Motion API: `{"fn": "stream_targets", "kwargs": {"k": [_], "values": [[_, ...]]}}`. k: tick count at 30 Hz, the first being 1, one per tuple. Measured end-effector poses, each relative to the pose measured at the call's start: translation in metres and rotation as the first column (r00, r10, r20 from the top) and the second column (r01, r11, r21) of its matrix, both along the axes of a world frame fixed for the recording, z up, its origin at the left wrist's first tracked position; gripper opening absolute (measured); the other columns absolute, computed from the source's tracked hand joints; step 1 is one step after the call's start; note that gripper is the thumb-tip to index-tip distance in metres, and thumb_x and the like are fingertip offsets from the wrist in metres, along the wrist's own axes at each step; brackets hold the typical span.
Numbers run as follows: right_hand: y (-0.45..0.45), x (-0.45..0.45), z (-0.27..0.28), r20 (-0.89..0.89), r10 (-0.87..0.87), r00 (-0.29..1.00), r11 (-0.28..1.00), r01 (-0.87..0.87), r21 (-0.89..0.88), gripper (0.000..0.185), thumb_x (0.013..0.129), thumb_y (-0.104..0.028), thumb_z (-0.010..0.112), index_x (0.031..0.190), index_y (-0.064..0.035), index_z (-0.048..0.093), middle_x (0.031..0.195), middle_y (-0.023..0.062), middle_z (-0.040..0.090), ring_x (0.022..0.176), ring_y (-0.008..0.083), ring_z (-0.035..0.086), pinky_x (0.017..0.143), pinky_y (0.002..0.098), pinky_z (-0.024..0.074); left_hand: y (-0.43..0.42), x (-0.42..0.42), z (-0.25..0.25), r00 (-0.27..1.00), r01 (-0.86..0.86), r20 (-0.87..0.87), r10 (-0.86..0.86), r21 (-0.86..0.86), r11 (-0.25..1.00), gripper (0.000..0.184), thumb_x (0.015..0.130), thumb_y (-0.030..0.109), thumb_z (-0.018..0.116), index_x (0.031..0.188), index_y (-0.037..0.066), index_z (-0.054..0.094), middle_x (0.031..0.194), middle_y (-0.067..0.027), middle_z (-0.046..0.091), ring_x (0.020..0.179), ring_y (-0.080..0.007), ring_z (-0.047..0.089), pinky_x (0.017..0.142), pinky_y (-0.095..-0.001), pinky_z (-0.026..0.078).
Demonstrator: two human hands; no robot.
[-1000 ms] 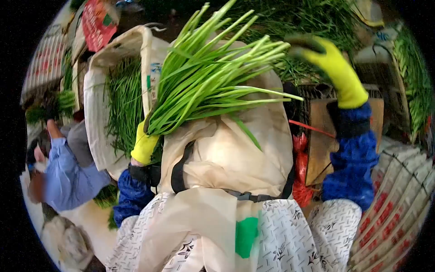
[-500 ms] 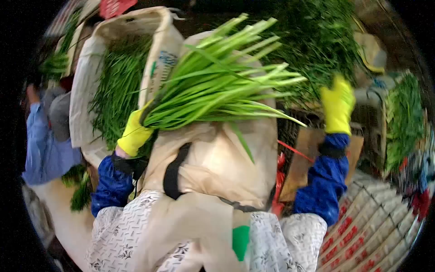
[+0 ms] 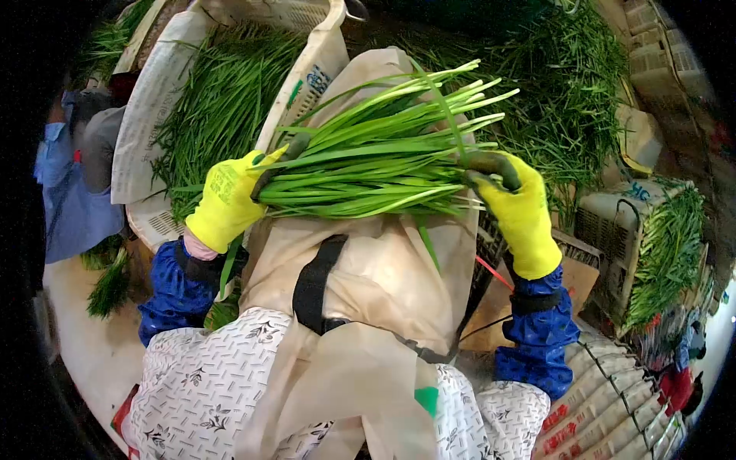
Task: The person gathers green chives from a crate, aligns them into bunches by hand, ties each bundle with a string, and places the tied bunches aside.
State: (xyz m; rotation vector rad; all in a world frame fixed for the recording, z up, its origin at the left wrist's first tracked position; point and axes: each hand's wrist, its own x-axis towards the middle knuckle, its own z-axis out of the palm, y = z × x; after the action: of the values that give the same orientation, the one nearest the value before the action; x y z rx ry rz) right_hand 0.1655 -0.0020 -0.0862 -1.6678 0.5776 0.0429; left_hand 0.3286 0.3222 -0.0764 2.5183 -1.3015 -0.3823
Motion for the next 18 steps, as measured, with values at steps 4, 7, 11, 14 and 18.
{"fn": "stream_targets", "kwargs": {"k": [4,7,11,14,18], "values": [[0.005,-0.008,-0.01,0.11,0.317,0.942,0.69,-0.149,-0.709,0.028,0.073,-0.001,0.069,0.101,-0.0021,0.065,0.099,0.0145,0.065,0.093,0.0312,0.061,0.082,0.0349,0.0471,-0.004,0.0,0.004,1.0,0.026,0.011,-0.028,0.114,0.993,0.067,0.066,0.012,0.07,0.131,0.019,0.053,0.091,-0.012,0.058,0.075,-0.0333,0.06,0.064,-0.0429,0.047],[0.004,-0.015,-0.017,0.182,-0.012,0.983,0.978,0.049,-0.201,0.021,0.082,0.001,0.063,0.103,0.0008,0.065,0.101,0.008,0.068,0.091,0.0172,0.063,0.081,0.0281,0.0491,-0.001,0.0,-0.003,0.999,0.026,0.026,-0.028,0.099,0.995,0.066,0.066,0.012,0.069,0.13,0.019,0.053,0.092,-0.0125,0.058,0.075,-0.0341,0.059,0.064,-0.0434,0.047],[-0.015,-0.027,-0.006,0.143,-0.294,0.945,0.939,0.258,0.227,0.02,0.086,0.001,0.059,0.105,0.005,0.064,0.096,0.0127,0.068,0.085,0.0175,0.065,0.078,0.0267,0.0517,0.001,-0.002,-0.004,0.999,0.038,0.034,-0.039,0.03,0.999,0.063,0.067,0.009,0.067,0.129,0.017,0.054,0.092,-0.0129,0.059,0.076,-0.0343,0.059,0.065,-0.0433,0.047],[-0.031,-0.041,-0.02,0.118,-0.274,0.955,0.813,0.164,0.559,0.027,0.091,-0.009,0.057,0.116,0.0027,0.056,0.095,0.0166,0.068,0.086,0.0222,0.067,0.077,0.0288,0.053,-0.002,-0.003,-0.003,0.997,0.051,0.061,-0.052,0.003,0.999,0.056,0.068,0.007,0.067,0.123,0.014,0.058,0.088,-0.0129,0.059,0.076,-0.0345,0.059,0.064,-0.0429,0.047],[-0.067,-0.057,-0.022,0.239,-0.393,0.888,0.732,0.145,0.666,0.036,0.093,-0.02,0.057,0.12,0.0023,0.051,0.1,0.0179,0.067,0.095,0.0285,0.064,0.085,0.0362,0.0515,0.002,-0.002,-0.005,0.995,0.081,0.053,-0.079,-0.025,0.996,0.05,0.067,0.007,0.066,0.117,0.011,0.06,0.088,-0.0128,0.059,0.076,-0.0344,0.059,0.064,-0.0431,0.047]]}}
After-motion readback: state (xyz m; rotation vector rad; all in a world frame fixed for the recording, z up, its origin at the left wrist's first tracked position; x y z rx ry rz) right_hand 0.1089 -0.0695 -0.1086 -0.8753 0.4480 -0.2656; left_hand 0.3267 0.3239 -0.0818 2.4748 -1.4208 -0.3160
